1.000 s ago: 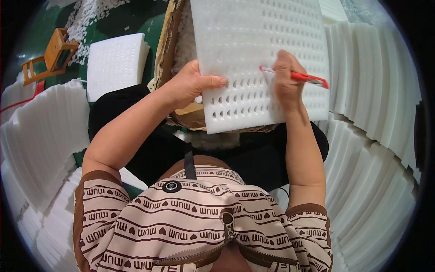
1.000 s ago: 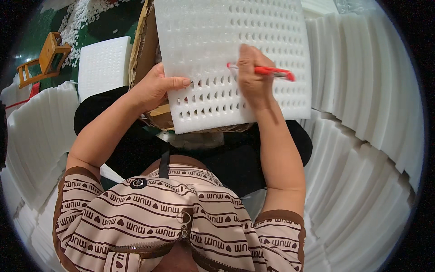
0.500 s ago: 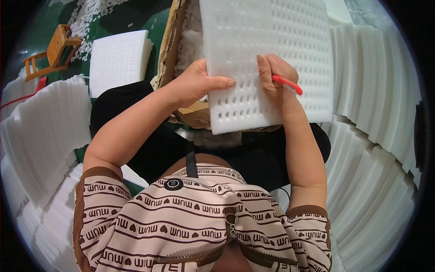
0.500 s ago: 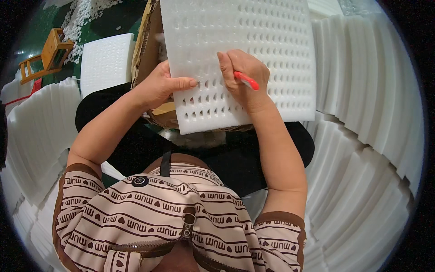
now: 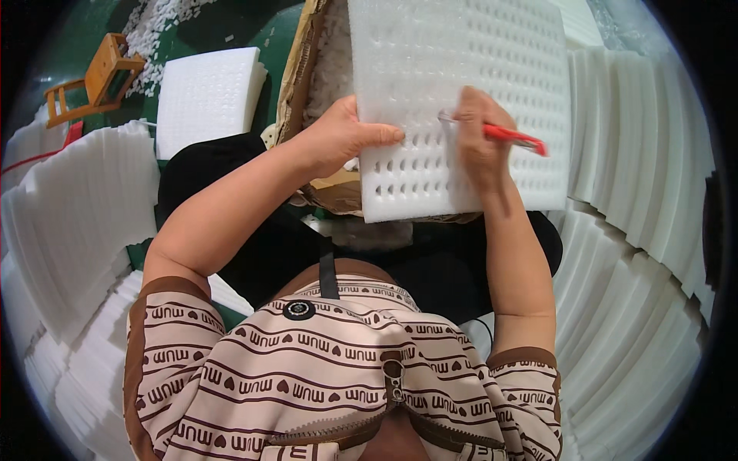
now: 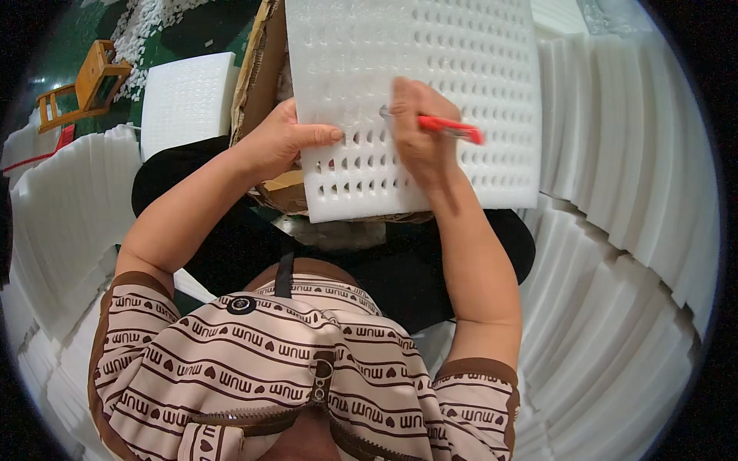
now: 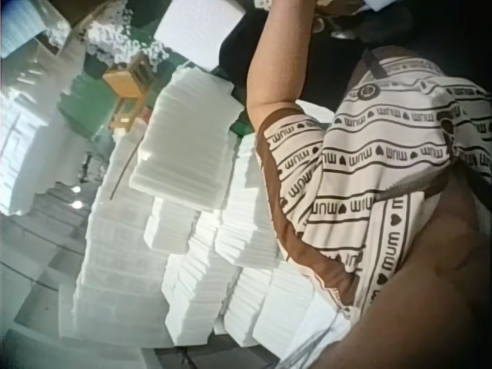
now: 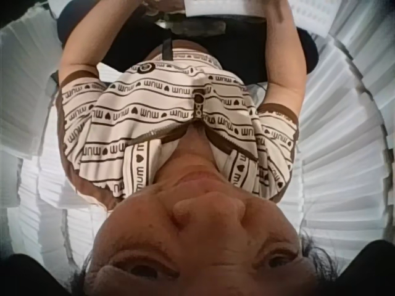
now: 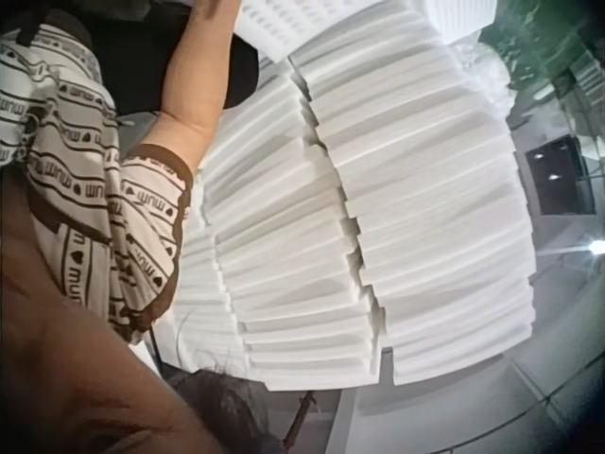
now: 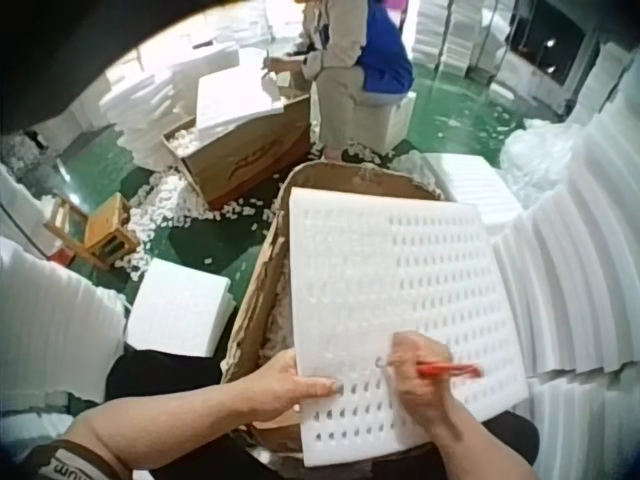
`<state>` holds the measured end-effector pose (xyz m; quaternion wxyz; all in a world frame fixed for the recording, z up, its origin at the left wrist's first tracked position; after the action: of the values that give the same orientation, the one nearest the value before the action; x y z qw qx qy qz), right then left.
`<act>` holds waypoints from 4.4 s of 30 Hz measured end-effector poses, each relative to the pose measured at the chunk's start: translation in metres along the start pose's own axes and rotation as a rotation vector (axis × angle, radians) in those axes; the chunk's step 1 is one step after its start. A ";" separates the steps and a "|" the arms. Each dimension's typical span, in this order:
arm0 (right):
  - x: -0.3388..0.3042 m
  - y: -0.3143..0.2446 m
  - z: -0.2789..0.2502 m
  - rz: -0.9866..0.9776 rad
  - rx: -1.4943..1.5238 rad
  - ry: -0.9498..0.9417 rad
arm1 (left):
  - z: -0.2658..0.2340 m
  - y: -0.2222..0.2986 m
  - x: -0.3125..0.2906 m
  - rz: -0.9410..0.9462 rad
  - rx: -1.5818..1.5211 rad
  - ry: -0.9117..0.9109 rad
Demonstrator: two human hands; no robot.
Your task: Removing small waste plugs from a pre-cut foam sheet using a red hand tool.
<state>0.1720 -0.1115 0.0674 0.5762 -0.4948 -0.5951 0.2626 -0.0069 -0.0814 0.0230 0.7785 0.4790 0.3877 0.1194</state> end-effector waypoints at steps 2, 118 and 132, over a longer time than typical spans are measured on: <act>0.000 0.002 -0.001 0.015 0.131 0.039 | -0.001 -0.001 0.000 -0.014 -0.018 0.009; 0.012 0.011 -0.004 0.114 0.049 0.078 | -0.007 0.007 0.000 -0.048 -0.096 0.036; 0.008 -0.003 0.014 0.143 -0.024 -0.044 | -0.004 0.009 -0.004 -0.018 -0.044 0.058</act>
<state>0.1591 -0.1016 0.0708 0.5366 -0.5371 -0.5740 0.3068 -0.0107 -0.0761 0.0319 0.7783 0.4546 0.4116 0.1348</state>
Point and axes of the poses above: each hand's wrist, its own x-axis towards the middle knuckle, its own z-axis out of the palm, y = z × x, the point moved 5 cm from there along x, towards the middle knuckle, and after that the axes turned 15 degrees about x, right-handed, at the moved point
